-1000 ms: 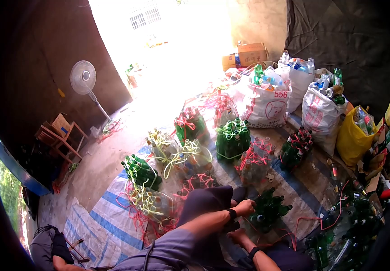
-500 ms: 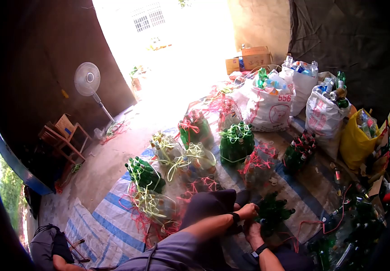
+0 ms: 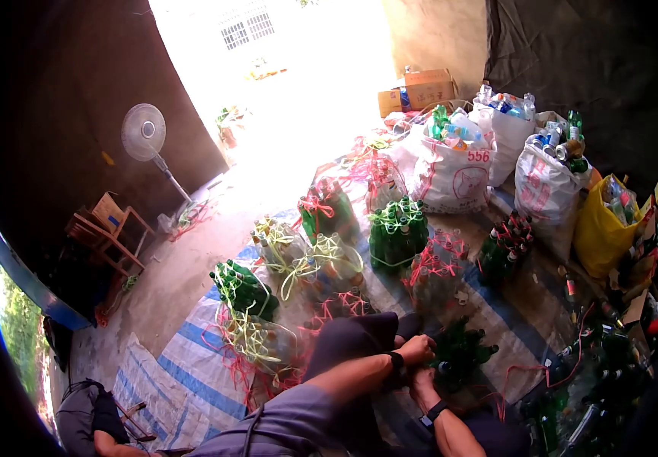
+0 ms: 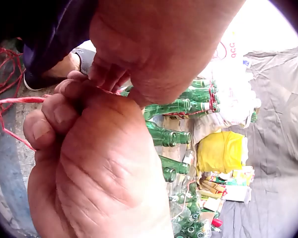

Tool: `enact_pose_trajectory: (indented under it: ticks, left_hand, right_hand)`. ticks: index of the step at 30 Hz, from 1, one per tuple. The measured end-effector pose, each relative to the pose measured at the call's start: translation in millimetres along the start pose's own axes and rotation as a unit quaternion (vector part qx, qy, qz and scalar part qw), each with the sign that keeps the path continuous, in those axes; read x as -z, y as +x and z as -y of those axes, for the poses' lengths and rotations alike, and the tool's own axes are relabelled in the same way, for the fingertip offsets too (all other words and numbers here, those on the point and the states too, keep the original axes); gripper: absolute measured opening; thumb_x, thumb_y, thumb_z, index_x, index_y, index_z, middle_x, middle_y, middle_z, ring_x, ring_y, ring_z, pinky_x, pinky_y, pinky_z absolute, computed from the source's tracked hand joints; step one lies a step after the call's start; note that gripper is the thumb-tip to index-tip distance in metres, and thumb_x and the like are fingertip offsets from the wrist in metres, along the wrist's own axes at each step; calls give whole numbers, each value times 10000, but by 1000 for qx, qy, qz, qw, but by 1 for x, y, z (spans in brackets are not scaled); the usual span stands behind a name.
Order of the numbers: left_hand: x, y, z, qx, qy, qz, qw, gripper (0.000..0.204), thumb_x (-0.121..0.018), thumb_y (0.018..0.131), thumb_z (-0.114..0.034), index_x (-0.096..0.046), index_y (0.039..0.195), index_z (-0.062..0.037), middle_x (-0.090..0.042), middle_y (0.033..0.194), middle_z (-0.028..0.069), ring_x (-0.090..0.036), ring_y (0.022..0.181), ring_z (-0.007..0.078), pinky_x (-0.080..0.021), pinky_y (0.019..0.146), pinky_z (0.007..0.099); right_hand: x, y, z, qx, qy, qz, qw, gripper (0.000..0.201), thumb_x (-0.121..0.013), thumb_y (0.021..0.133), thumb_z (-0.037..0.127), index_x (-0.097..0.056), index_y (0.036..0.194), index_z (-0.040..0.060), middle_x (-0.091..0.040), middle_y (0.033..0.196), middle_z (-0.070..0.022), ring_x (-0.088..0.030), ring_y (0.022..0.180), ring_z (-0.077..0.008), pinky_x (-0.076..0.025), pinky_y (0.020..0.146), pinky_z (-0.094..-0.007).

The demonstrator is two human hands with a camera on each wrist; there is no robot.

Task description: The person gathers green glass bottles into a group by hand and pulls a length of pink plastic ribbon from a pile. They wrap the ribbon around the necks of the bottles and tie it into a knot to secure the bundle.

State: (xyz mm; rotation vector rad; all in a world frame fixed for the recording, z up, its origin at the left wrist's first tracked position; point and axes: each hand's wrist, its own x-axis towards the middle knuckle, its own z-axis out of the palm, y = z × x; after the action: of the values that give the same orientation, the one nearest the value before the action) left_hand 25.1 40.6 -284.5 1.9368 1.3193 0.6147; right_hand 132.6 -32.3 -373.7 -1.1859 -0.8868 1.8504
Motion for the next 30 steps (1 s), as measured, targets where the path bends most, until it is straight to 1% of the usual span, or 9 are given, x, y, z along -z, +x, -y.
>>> enact_pose_trajectory:
  ticks: [3,6,9,14,16,17,24,28,30]
  left_hand:
    - [-2,3,0,-43,5,1,999,298,-687,748,-229,-699,959,-19,-678,866,195,-671,793,337,-541,753,400]
    - [-4,1,1,-73,27,-7,997,284,-683,761,-247,-706,943,-30,-674,831,185,-671,748,324,-544,704,396]
    - [6,-2,-10,-175,103,12,979,272,-673,781,-246,-708,929,-21,-681,955,172,-672,802,311,-543,736,385]
    - [-4,-2,5,-91,10,15,996,335,-673,797,-253,-687,1014,3,-670,1014,193,-656,894,341,-527,818,403]
    - [20,-6,-25,-116,81,48,989,344,-668,817,-261,-680,1036,3,-661,1072,193,-654,931,312,-517,841,405]
    - [32,-10,-61,71,-15,38,997,286,-653,832,-252,-706,983,-15,-668,1068,174,-659,921,294,-526,818,402]
    - [10,-2,-11,-180,109,21,977,317,-666,832,-214,-670,1103,-52,-690,859,145,-677,647,219,-547,607,357]
    - [33,-5,-69,118,-12,54,991,294,-669,815,-229,-694,1063,-71,-700,927,117,-695,700,209,-560,641,333]
    - [25,1,-32,-160,214,78,960,290,-670,825,-227,-694,1064,-66,-698,970,110,-694,687,186,-562,641,325]
  right_hand:
    - [9,2,-12,155,-335,-17,929,291,-423,935,186,-527,1202,134,-582,1164,-83,-550,1128,-159,-445,829,-319]
    - [-24,-23,68,61,-818,63,568,310,-428,927,172,-541,1215,168,-593,1189,-48,-574,1110,-170,-460,857,-351]
    - [6,38,-50,202,-815,-23,543,324,-522,882,326,-607,1147,161,-642,1066,-58,-658,944,-191,-495,739,-373]
    - [1,-27,48,282,-781,-6,557,103,-576,830,136,-676,855,128,-644,711,-41,-620,567,-193,-398,445,-316]
    - [40,3,-26,126,-225,3,966,140,-540,863,94,-670,818,64,-572,633,-19,-515,471,-140,-330,402,-278]
    - [20,-32,34,-2,-117,-31,993,161,-523,869,82,-664,806,39,-537,611,-11,-463,452,-118,-308,393,-270]
    - [9,-81,100,-77,33,-84,993,170,-517,861,82,-638,772,2,-476,563,-4,-399,429,-94,-282,390,-255]
    - [50,-32,-6,164,-202,17,965,164,-522,863,88,-622,759,9,-465,561,6,-399,431,-90,-275,392,-247]
    - [42,-32,4,132,-209,-10,969,163,-525,863,90,-616,751,13,-461,560,9,-394,428,-88,-272,392,-245]
